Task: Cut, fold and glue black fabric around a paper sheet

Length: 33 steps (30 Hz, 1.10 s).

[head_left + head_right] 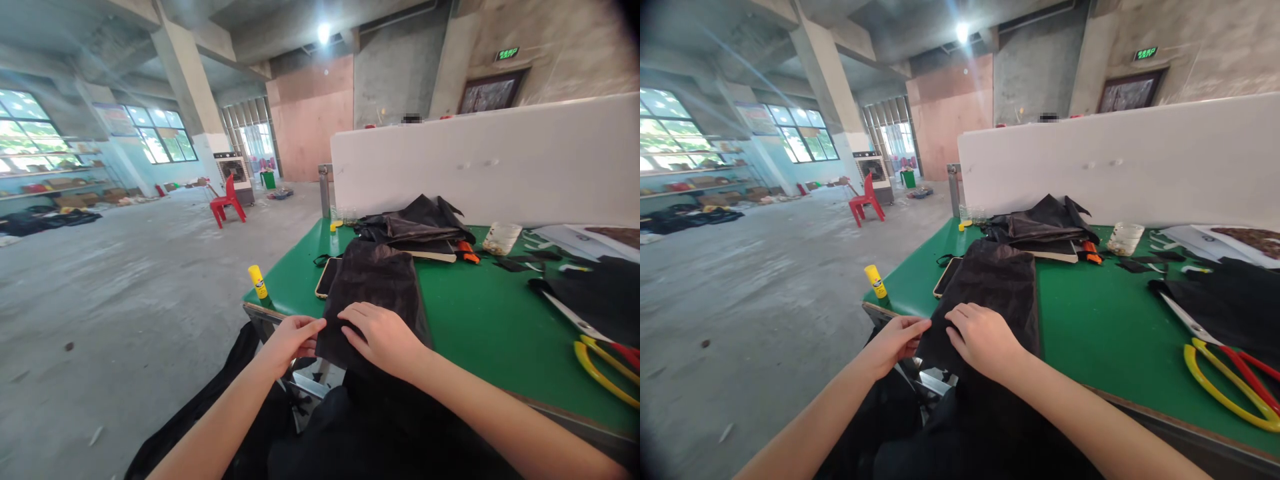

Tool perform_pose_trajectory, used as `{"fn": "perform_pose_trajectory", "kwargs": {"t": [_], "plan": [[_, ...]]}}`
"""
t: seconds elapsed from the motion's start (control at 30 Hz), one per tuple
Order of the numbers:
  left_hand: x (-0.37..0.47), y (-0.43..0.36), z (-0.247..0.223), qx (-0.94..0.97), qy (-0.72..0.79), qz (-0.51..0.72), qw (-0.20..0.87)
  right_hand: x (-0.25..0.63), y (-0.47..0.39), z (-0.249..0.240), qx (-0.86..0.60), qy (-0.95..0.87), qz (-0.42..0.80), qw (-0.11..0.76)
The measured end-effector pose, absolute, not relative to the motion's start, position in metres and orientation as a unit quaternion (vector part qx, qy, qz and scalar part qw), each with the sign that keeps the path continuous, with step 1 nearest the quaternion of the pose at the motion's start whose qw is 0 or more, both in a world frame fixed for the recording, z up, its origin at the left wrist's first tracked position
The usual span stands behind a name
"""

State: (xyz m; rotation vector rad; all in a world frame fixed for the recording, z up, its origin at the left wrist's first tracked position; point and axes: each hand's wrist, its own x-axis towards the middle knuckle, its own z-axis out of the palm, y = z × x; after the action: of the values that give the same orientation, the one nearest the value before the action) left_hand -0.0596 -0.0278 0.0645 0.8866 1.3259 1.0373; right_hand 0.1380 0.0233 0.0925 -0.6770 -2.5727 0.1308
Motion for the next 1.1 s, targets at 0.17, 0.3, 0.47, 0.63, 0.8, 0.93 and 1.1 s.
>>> {"fn": "perform_pose_trajectory", "kwargs": {"t": [0.17,0.3,0.47,0.63,0.8,0.93,1.1], "plan": [[-0.063,-0.026,0.059,0.390,0.576,0.419,0.584,0.139,0.026,0.088,-0.202,-0.950,0.077,0.226],[-0.065,-0.028,0.052,0.329,0.535,0.469,0.621,0.134,0.023,0.083,-0.187,-0.953,0.080,0.224],[-0.065,-0.028,0.048,0.300,0.493,0.480,0.661,0.127,0.025,0.077,-0.191,-0.960,0.055,0.196],[-0.066,-0.028,0.052,0.303,0.500,0.472,0.660,0.136,0.048,0.078,-0.277,-0.946,0.053,0.161],[-0.070,-0.029,0.047,0.288,0.515,0.465,0.660,0.150,0.086,0.065,-0.372,-0.918,0.039,0.129],[-0.072,-0.030,0.041,0.282,0.516,0.463,0.663,0.145,0.098,0.049,-0.381,-0.918,0.063,0.090],[-0.078,-0.028,0.037,0.339,0.572,0.433,0.609,0.122,0.084,0.046,-0.335,-0.935,0.062,0.098]]}}
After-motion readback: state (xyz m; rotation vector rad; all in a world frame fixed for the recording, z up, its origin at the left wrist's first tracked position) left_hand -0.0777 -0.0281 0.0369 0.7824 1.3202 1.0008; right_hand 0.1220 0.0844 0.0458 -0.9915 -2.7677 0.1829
